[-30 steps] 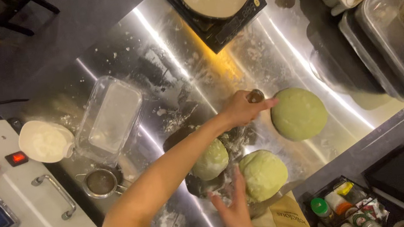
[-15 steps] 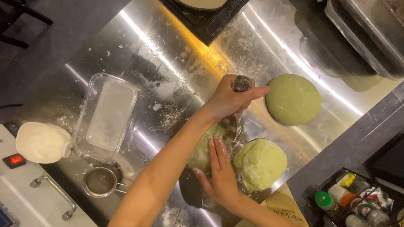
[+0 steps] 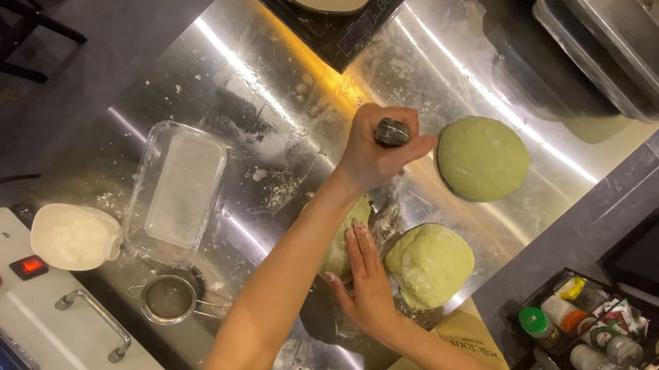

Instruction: The person portions green dough on a stainless steel countertop using a bench scraper and their hands. They repeatedly scoop flour from a nearby container and sprinkle it onto the dough and surface to prevent sticking, then cut and shape the dough into separate rounded pieces.

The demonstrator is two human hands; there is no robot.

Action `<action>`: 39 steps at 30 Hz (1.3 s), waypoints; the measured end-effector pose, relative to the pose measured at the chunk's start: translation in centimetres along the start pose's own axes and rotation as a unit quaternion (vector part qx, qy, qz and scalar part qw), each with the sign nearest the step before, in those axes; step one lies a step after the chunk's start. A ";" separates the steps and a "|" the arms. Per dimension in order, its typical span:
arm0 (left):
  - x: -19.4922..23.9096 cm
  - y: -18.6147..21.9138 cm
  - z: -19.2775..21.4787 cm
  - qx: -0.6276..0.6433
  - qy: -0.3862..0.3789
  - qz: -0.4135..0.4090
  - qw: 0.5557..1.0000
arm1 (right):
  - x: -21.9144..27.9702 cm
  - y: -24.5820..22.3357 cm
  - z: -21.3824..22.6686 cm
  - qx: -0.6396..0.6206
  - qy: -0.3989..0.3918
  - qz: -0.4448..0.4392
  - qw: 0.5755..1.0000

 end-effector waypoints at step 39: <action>5.5 -15.4 -11.5 -0.129 -0.241 0.231 0.934 | 3.0 0.5 7.6 -0.122 0.101 0.048 0.986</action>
Point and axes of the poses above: each hand's wrist, its own x-axis away from the middle knuckle, its own z-axis out of the back of the hand, y = z × x, the point moved 9 cm from there along -x, towards the middle knuckle, and after that the axes turned 15 degrees about y, right-handed, at the moved point
